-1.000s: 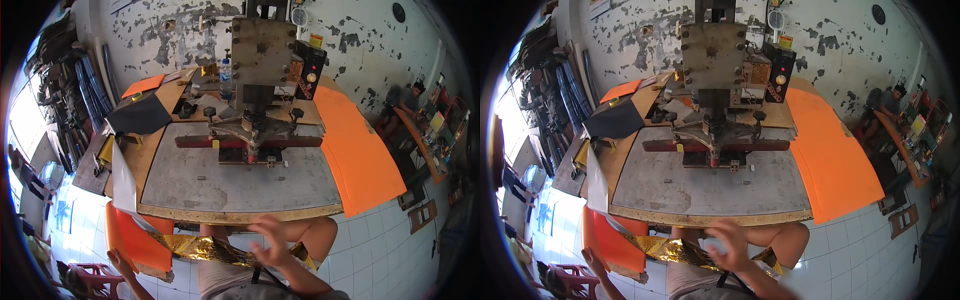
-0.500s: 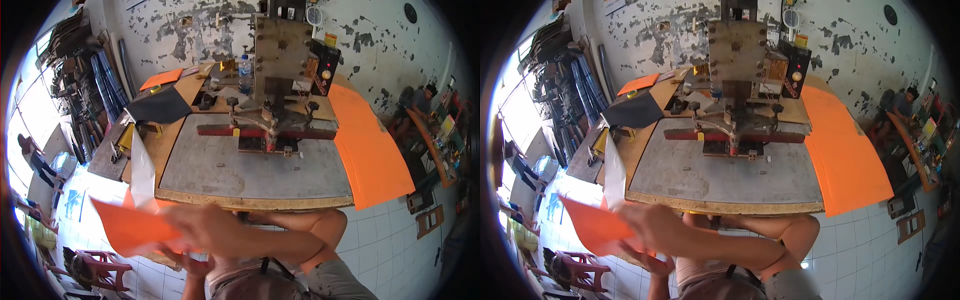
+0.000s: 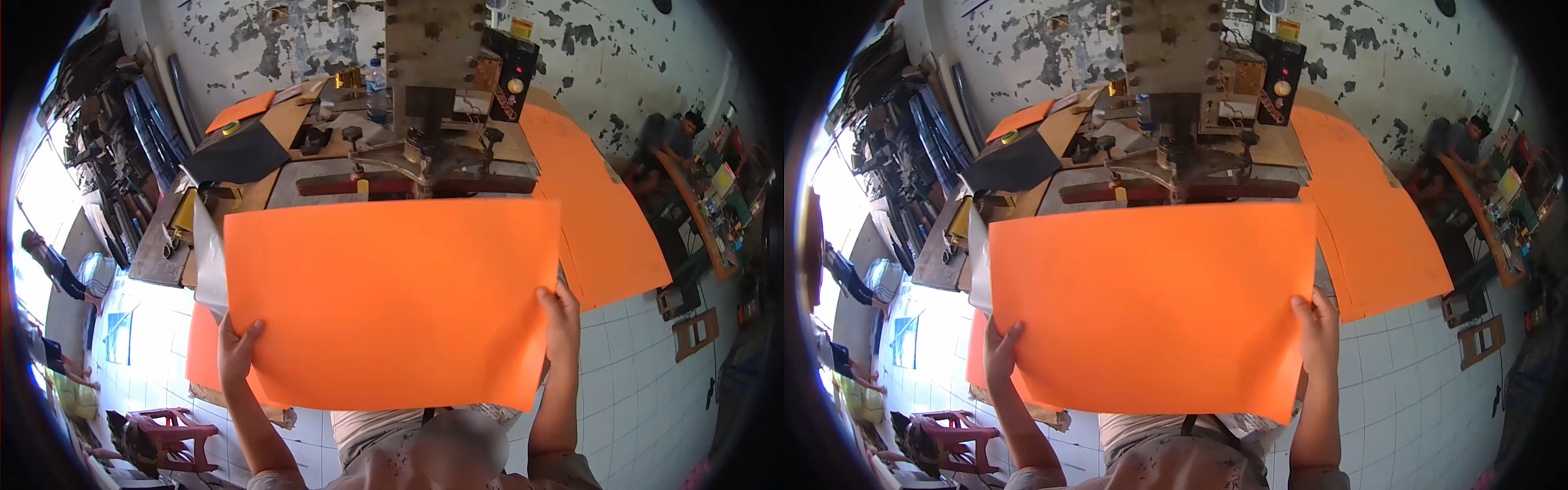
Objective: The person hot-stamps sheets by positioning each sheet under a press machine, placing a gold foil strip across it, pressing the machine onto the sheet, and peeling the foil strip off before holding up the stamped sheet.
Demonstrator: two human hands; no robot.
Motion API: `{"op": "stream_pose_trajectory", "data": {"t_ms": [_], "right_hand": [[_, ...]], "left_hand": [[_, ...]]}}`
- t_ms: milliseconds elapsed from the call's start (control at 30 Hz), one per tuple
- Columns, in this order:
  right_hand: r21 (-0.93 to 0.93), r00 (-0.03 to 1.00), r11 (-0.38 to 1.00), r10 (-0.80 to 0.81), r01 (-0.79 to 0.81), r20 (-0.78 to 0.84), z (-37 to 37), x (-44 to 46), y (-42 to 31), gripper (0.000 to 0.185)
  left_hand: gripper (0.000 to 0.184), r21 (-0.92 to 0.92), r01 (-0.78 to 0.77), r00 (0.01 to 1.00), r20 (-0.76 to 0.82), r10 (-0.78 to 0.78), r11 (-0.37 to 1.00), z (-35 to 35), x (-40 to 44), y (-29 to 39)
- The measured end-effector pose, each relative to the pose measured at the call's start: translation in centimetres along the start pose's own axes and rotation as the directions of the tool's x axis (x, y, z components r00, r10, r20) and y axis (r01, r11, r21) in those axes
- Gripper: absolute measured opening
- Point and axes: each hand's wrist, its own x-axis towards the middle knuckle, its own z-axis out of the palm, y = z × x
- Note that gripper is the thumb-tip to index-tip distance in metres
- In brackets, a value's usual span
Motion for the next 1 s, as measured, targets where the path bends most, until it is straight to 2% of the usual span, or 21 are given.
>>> {"op": "stream_pose_trajectory", "data": {"t_ms": [33,133,167,267,367,467,567,667,767,867,967,1000], "right_hand": [[-0.145,0.998,0.989,-0.018,0.027,0.067,-0.5,-0.1,0.9,0.047],[-0.409,0.997,0.912,0.062,-0.042,0.037,-0.8,-0.7,1.6,0.059],[-0.468,0.998,0.883,0.010,0.022,0.066,-1.0,-0.3,2.6,0.069],[-0.280,0.991,0.959,-0.007,0.044,0.132,-0.7,1.6,2.6,0.056],[-0.441,0.955,0.858,-0.169,0.264,0.243,-0.6,5.5,4.0,0.042],[-0.498,0.955,0.846,-0.041,0.190,0.295,1.6,10.1,3.3,0.029],[-0.478,0.915,0.817,-0.139,0.322,0.378,3.9,15.7,5.8,0.031],[-0.562,0.784,0.549,-0.378,0.618,0.493,5.1,21.5,9.4,0.035],[-0.582,0.716,0.418,-0.374,0.698,0.590,6.2,26.3,11.4,0.043],[-0.564,0.800,0.583,-0.298,0.584,0.521,8.4,26.9,10.3,0.047],[-0.630,0.659,0.238,-0.446,0.739,0.606,9.9,30.1,11.4,0.047],[-0.646,0.658,0.194,-0.421,0.738,0.625,10.2,31.1,12.1,0.045]], "left_hand": [[0.049,0.054,0.013,1.000,0.017,-0.014,0.998,1.3,0.3,0.7],[0.053,0.116,0.008,0.997,0.072,-0.017,0.993,3.2,0.9,0.1],[0.056,0.137,0.014,0.997,0.069,-0.024,0.990,3.4,1.0,-0.3],[0.057,0.126,0.006,0.998,0.058,-0.014,0.992,3.4,1.5,-1.1],[0.057,0.135,0.024,0.999,0.045,-0.030,0.991,3.6,3.5,-0.8],[0.058,0.145,0.078,0.996,0.039,-0.085,0.986,3.6,7.9,-0.2],[0.057,0.108,0.033,0.996,0.081,-0.042,0.994,1.6,15.1,-2.8],[0.055,0.138,0.056,0.988,0.134,-0.074,0.989,1.5,21.8,-2.1],[0.048,0.160,0.032,0.988,0.144,-0.056,0.987,1.2,27.8,-2.1],[0.035,0.303,-0.090,0.987,0.156,0.043,0.949,0.5,32.8,-3.8],[0.022,0.311,-0.090,0.995,0.056,0.076,0.946,0.6,35.1,-5.9],[0.020,0.348,-0.129,0.992,0.037,0.124,0.928,0.3,36.1,-6.8]]}}
